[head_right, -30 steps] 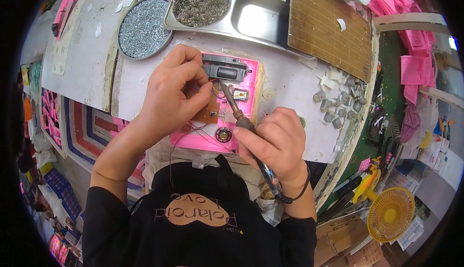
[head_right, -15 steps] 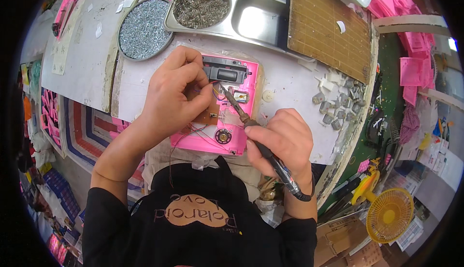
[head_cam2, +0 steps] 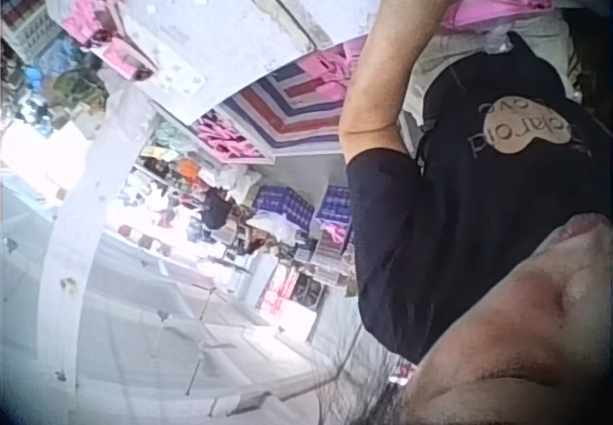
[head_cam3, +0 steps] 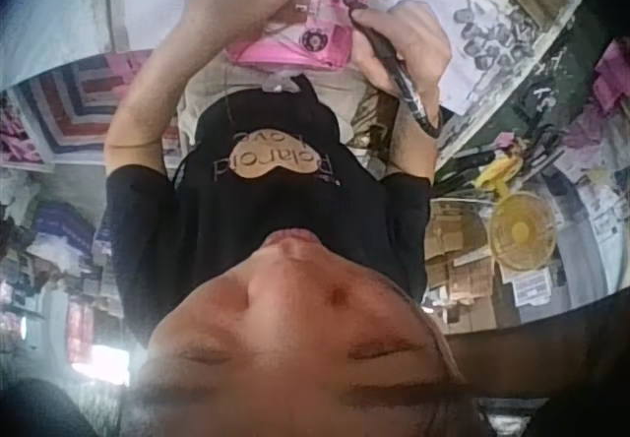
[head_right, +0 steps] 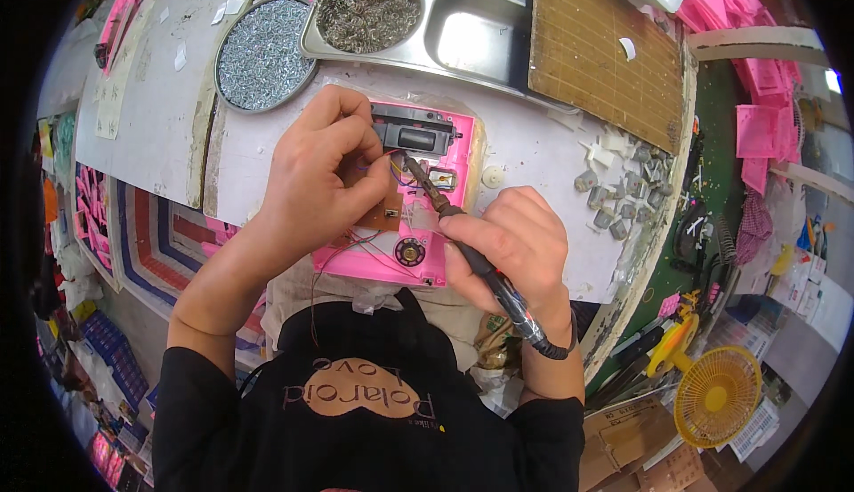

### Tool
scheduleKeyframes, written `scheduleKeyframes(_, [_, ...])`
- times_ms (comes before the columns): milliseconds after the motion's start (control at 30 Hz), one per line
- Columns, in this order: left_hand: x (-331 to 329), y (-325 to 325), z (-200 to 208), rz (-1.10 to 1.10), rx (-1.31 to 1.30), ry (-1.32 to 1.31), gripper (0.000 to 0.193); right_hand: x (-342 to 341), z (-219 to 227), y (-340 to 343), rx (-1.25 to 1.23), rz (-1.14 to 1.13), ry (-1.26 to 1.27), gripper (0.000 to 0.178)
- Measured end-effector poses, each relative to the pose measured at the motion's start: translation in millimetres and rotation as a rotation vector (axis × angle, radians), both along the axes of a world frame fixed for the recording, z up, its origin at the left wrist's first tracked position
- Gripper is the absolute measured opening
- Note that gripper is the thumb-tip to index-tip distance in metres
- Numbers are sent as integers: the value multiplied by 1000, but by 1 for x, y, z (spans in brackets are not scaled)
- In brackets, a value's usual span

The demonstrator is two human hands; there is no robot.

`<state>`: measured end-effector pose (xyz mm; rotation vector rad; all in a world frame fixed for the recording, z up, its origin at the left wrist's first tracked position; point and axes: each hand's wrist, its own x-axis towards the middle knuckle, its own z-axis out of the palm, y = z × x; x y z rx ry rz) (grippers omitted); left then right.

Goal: The recorder assembles the internal components and screws on the back cover of a pink electronic toy.

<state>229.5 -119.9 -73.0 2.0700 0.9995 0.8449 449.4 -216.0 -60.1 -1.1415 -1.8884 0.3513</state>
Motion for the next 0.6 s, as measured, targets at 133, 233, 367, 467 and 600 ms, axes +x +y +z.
scheduleKeyframes(133, [0, 0, 0, 5, -14, -2, 14, 2, -1, 1, 5, 5, -1, 39])
scheduleKeyframes(233, [1, 0, -1, 6, 8, -3, 13, 1, 0, 1, -2, 1, 15, 37])
scheduleKeyframes(367, [3, -1, -2, 21, 37, 14, 13, 0, 0, 2, -4, -7, 26, 36])
scheduleKeyframes(467, [4, -2, -4, 33, 65, 0, 13, 0, -1, 2, 2, -9, 33, 36])
scheduleKeyframes(600, [5, -2, -4, 43, 67, -6, 13, 1, 0, 2, 1, -6, 36, 36])
